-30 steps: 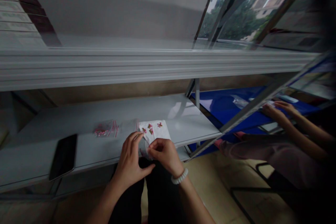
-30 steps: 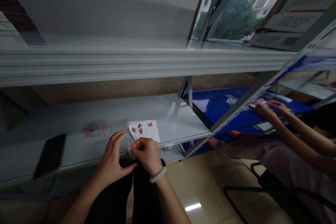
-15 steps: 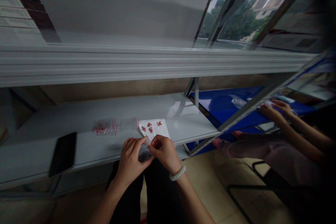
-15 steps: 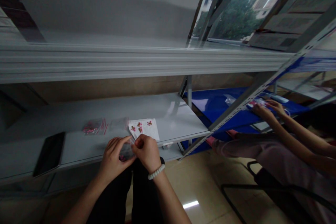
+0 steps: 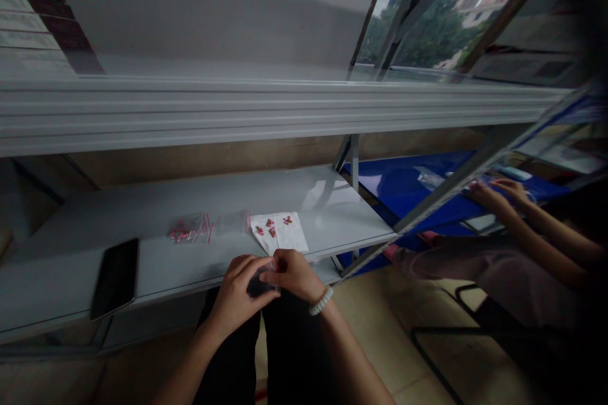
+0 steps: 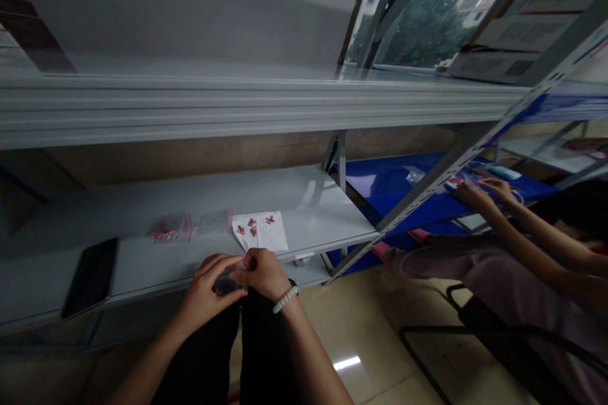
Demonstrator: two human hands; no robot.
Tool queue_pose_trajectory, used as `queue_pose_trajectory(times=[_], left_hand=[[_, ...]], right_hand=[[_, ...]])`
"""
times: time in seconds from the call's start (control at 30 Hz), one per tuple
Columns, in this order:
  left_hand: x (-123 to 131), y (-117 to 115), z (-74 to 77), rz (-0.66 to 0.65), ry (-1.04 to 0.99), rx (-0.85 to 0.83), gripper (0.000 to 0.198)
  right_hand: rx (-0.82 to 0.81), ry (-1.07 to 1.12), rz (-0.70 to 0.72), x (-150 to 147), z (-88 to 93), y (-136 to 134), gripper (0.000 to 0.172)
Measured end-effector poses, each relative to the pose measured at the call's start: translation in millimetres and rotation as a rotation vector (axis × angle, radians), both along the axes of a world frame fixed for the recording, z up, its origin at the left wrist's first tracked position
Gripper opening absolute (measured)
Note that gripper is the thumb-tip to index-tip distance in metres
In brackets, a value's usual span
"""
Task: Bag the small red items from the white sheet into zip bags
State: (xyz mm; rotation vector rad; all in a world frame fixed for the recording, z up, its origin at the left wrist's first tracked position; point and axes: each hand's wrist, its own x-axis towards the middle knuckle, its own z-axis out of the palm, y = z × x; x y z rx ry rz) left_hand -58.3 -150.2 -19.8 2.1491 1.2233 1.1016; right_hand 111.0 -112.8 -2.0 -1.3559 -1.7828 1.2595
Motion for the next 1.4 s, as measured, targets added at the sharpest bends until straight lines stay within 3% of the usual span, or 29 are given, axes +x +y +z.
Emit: queue_pose_trajectory(times=[0.13, 0.3, 0.4, 0.53, 0.7, 1.4], left_hand=[[-2.3, 8.4, -2.7, 0.020, -0.017, -0.033, 0.045], [7.8, 42.3, 5.6, 0.031, 0.054, -0.012, 0.048], [23.5, 76.2, 10.3, -0.006, 0.296, -0.016, 0.049], [46.8, 117.1, 6.1, -0.045, 0.445, -0.024, 0.049], [62.8, 140.1, -7.5, -0.041, 0.611, -0.053, 0.044], [79.6, 148.0, -1.6, -0.073, 0.847, -0.088, 0.034]], right_hand=[[-0.204, 0.275, 0.079, 16.6, -0.1, 0.4, 0.035], [-0.121, 0.748, -0.337, 40.2, -13.6, 24.2, 0.045], [-0.025, 0.888, -0.450, 43.2, -36.8, 54.9, 0.047], [0.073, 0.851, -0.534, 37.0, -72.7, 93.7, 0.049], [0.197, 0.770, -0.577, 27.9, -100.3, 115.4, 0.053], [0.130, 0.704, -0.530, 30.6, -120.9, 117.9, 0.070]])
